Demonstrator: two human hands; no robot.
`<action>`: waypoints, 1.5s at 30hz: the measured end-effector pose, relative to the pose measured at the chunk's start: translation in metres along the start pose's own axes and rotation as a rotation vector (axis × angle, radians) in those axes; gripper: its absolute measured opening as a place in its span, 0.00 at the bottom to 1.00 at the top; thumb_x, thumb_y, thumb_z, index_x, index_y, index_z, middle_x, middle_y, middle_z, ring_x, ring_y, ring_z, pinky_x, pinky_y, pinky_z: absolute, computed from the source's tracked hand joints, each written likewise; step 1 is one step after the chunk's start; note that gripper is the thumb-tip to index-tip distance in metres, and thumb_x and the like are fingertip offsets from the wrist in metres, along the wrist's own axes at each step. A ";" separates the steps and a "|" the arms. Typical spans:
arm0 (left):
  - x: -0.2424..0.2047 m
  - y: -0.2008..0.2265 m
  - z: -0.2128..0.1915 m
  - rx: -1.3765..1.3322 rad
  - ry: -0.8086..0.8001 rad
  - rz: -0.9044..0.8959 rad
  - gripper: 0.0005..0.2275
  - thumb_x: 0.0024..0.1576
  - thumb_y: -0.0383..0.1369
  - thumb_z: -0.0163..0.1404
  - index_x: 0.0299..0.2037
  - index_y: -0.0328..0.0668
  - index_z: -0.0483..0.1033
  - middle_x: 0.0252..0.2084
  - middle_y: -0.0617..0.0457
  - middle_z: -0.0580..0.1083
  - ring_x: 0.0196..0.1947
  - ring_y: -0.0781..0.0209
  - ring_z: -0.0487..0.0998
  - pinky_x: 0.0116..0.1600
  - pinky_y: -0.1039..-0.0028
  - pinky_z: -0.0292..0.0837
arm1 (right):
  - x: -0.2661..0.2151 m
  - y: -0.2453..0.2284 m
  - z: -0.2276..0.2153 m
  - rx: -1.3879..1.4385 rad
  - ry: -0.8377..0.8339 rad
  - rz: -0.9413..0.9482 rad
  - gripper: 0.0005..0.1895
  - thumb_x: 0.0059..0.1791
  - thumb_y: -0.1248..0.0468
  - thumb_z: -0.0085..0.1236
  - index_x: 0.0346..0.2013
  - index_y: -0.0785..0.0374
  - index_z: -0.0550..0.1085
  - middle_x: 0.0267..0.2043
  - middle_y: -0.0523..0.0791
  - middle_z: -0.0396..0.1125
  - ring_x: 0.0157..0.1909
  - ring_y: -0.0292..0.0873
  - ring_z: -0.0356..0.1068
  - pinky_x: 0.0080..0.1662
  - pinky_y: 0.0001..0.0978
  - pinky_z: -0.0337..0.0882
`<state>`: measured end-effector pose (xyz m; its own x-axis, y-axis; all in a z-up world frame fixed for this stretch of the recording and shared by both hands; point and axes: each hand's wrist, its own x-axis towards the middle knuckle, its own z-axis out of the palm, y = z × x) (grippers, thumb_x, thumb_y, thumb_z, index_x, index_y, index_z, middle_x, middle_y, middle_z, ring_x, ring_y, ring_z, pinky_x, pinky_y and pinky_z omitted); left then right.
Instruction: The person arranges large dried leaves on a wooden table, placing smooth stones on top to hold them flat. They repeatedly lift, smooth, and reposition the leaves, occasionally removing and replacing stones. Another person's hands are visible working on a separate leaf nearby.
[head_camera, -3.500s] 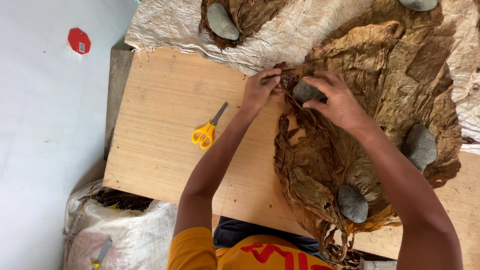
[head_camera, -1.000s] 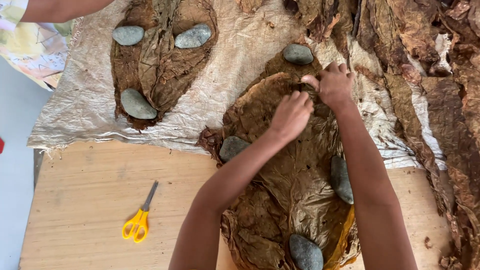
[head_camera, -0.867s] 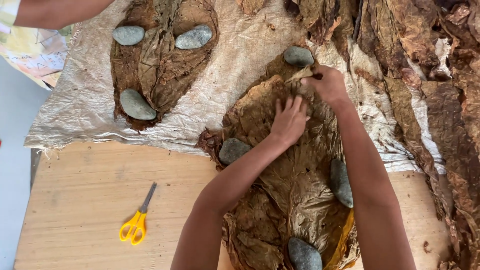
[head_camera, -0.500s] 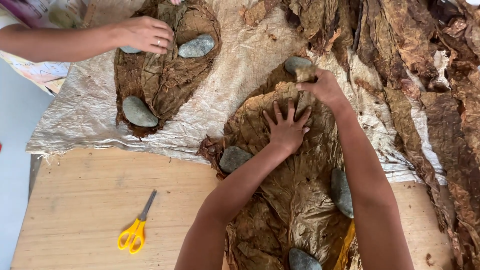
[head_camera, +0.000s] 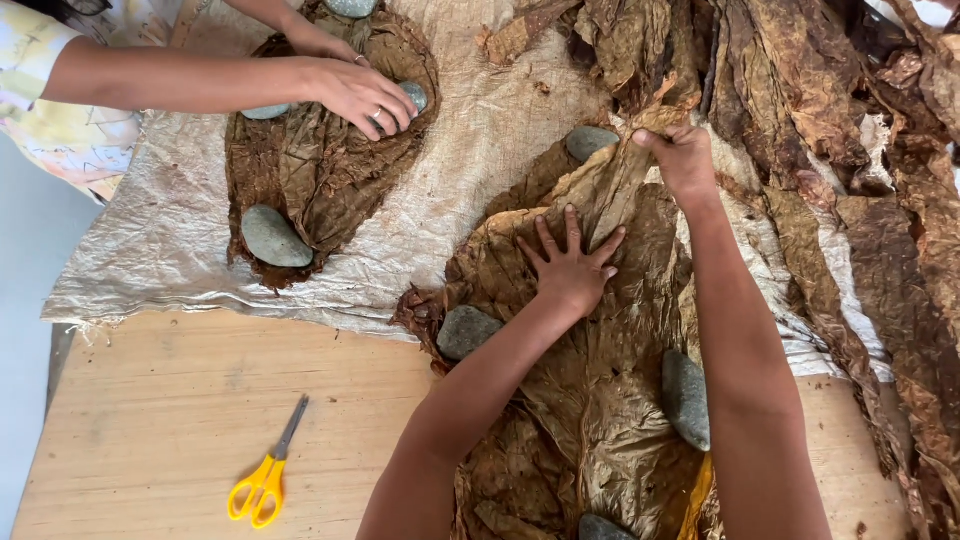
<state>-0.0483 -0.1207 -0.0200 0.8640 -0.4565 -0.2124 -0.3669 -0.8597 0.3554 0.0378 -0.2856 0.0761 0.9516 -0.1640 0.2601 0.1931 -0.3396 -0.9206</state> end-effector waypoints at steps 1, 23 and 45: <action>0.001 -0.001 0.001 0.001 -0.002 0.002 0.26 0.72 0.51 0.29 0.79 0.77 0.34 0.80 0.33 0.24 0.74 0.09 0.23 0.64 0.12 0.22 | 0.001 0.002 -0.002 0.000 0.003 0.002 0.17 0.54 0.64 0.72 0.24 0.61 0.74 0.24 0.39 0.64 0.27 0.29 0.60 0.26 0.19 0.63; 0.055 -0.079 -0.071 -0.452 0.841 -0.043 0.12 0.65 0.56 0.41 0.39 0.68 0.72 0.21 0.55 0.78 0.28 0.48 0.84 0.39 0.57 0.78 | -0.004 0.024 -0.022 -0.894 0.396 -0.312 0.05 0.56 0.61 0.59 0.45 0.51 0.72 0.24 0.54 0.72 0.35 0.65 0.75 0.35 0.58 0.73; 0.054 -0.005 0.000 -0.042 0.142 0.104 0.32 0.72 0.51 0.34 0.80 0.39 0.43 0.82 0.37 0.36 0.79 0.26 0.35 0.77 0.35 0.22 | 0.070 0.174 0.016 -0.825 0.118 -0.196 0.08 0.52 0.60 0.60 0.45 0.56 0.75 0.33 0.59 0.73 0.42 0.68 0.74 0.42 0.66 0.73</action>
<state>0.0005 -0.1409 -0.0339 0.8634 -0.5027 -0.0433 -0.4443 -0.7982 0.4069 0.1423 -0.3411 -0.0706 0.8793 -0.1113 0.4631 0.0722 -0.9299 -0.3607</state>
